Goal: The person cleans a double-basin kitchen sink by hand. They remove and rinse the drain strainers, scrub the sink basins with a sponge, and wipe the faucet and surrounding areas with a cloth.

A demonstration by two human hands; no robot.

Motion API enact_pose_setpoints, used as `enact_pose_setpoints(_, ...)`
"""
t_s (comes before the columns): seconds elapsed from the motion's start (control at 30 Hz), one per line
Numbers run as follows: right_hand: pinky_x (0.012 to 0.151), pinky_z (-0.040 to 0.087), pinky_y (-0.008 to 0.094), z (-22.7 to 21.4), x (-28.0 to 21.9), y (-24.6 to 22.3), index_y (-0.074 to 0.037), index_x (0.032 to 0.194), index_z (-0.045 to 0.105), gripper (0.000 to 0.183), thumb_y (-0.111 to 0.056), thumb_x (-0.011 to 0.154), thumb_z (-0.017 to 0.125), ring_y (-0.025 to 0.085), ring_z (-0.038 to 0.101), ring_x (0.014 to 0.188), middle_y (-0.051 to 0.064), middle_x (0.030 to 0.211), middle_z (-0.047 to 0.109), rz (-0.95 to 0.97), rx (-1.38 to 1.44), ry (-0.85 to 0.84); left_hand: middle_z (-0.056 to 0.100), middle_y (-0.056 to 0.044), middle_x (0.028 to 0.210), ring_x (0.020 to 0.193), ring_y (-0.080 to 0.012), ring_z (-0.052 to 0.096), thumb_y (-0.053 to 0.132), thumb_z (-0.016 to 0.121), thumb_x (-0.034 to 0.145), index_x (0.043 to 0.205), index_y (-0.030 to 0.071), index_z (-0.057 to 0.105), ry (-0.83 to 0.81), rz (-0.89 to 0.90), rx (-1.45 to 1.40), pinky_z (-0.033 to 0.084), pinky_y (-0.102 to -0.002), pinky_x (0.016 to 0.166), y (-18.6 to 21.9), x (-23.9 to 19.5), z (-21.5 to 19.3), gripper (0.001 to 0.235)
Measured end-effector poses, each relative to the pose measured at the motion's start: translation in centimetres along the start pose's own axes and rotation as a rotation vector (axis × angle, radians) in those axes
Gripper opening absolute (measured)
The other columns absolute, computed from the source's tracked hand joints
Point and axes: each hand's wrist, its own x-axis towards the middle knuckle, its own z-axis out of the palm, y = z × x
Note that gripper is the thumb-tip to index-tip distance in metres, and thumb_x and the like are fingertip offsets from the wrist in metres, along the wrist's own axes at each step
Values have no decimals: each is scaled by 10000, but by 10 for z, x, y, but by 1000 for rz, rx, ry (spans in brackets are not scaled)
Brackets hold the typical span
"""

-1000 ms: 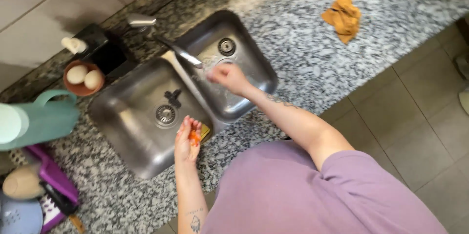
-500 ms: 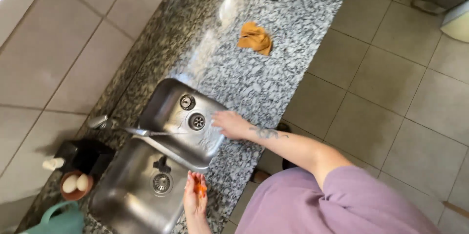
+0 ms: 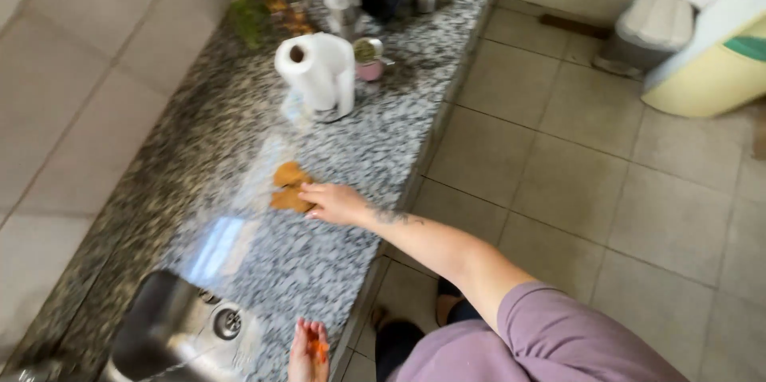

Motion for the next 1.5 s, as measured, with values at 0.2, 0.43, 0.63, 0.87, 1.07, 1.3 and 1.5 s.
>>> enact_pose_setpoints(0.2,833,407,392,-63,-91,113,-204,834,737,130,-293,821,642,168,645,825,-58,828,705,-217,-92,374,553,-41,892,847,-158,547,208,507,960,1035,59,568,-263,-155,253,457,-302,899,-78,-7,211,178)
enact_pose_setpoints(0.43,838,457,372,-220,-269,371,-119,917,709,202,-258,876,568,208,636,913,38,933,703,450,76,731,587,-39,879,884,-174,595,192,488,977,1044,61,590,-361,-312,597,497,-271,860,-220,62,443,179)
enact_pose_setpoints(0.63,662,462,329,-220,-504,522,-178,911,666,213,-353,897,546,188,622,762,-2,869,678,1415,125,625,485,-72,869,808,-212,486,145,469,971,1003,-8,537,-677,-506,637,427,-342,791,-399,105,646,170)
enact_pose_setpoints(0.87,874,513,382,-188,-665,606,-251,1079,710,373,-488,838,552,243,641,1072,-2,1081,719,1944,349,505,630,-151,804,737,-260,663,200,521,961,988,-36,611,-814,-496,850,560,-432,765,-612,100,857,254)
enact_pose_setpoints(1.07,899,491,415,-299,-635,795,-224,1142,680,385,-450,862,543,286,606,1102,43,1129,687,1882,440,583,621,-150,789,732,-276,662,219,495,978,946,-29,611,-801,-540,782,556,-427,755,-758,133,952,275)
enact_pose_setpoints(1.3,971,424,456,-431,-523,1056,-125,1312,531,509,-400,889,591,307,510,1199,134,1273,562,1496,885,1173,629,-126,794,765,-266,668,255,511,970,931,3,620,-630,-521,889,545,-421,811,-876,200,1007,277)
enact_pose_setpoints(1.5,1093,316,402,-498,-476,1178,-54,1476,152,882,-465,879,653,296,279,1367,183,1516,181,1295,1420,1486,619,-99,812,792,-245,656,266,486,983,930,24,620,-604,-545,968,523,-424,851,-983,320,987,282)
